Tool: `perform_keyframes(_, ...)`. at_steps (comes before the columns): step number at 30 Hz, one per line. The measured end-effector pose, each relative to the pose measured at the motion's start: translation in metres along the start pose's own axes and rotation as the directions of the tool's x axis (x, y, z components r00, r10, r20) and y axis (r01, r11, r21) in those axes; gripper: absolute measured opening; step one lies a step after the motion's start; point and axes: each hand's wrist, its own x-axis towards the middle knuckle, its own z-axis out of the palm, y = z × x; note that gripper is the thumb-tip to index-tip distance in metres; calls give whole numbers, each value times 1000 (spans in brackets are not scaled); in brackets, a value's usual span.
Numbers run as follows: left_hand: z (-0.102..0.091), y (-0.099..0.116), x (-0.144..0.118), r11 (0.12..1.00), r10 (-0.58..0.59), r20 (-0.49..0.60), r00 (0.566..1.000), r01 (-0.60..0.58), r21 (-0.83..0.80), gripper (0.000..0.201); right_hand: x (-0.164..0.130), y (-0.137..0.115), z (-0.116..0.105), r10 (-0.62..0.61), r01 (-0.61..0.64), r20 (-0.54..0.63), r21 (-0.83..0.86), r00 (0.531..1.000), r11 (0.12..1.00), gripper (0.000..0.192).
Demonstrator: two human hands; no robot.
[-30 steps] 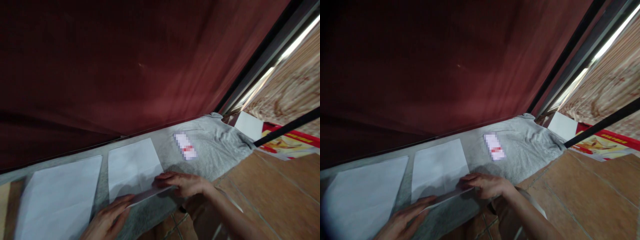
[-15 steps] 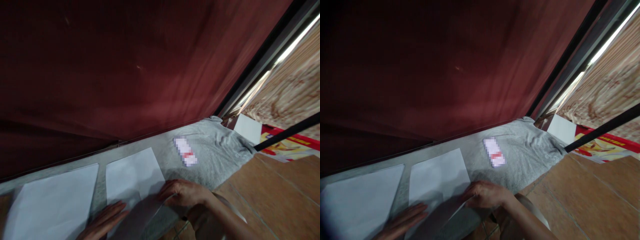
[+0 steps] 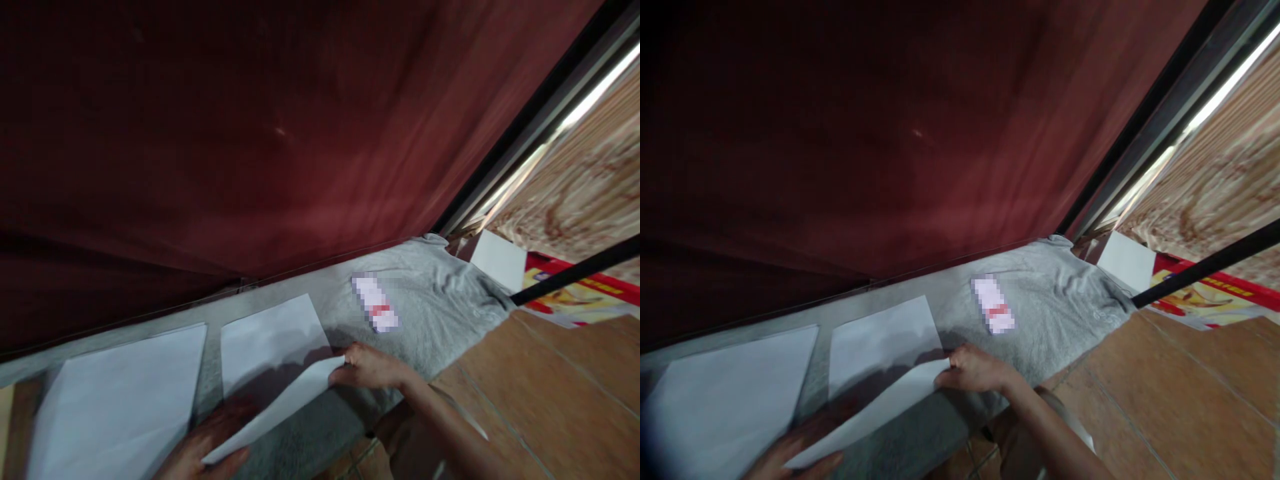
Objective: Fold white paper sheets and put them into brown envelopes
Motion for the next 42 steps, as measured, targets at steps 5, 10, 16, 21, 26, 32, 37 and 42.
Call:
perform_keyframes(5, -9, 22, 15, 791, -409, 143, 901, 429, -437, 64, 22, -6, 3, 163, -157, -223, 43, 961, 987, 27)
perform_keyframes(10, -9, 28, 24, 695, -502, 101, 859, 470, -544, 67, 34, -7, 8, 210, -206, -286, 43, 935, 978, 29)
perform_keyframes(16, -15, 43, 18, 687, -451, 159, 878, 455, -566, 63, 19, 2, 3, 139, -112, -204, 139, 969, 984, 28)
perform_keyframes(21, -16, 51, 7, 680, -381, 309, 871, 490, -545, 56, 0, 12, 0, 81, -82, 17, 227, 997, 970, 27)
perform_keyframes(26, -9, 47, 9, 694, -413, 207, 887, 454, -558, 52, 4, 6, 4, 192, -181, -72, 136, 979, 974, 32)
perform_keyframes(32, -4, 46, 19, 766, -475, 0, 880, 414, -491, 40, 26, -2, 20, 240, -327, -350, -215, 905, 920, 32)
perform_keyframes(37, -1, 44, 23, 845, -508, -132, 851, 463, -268, 31, 36, -6, 26, 267, -409, -402, -323, 876, 854, 32)
perform_keyframes(42, 0, 45, 28, 867, -498, -147, 855, 488, -101, 26, 38, -12, 27, 291, -443, -409, -351, 865, 825, 33)
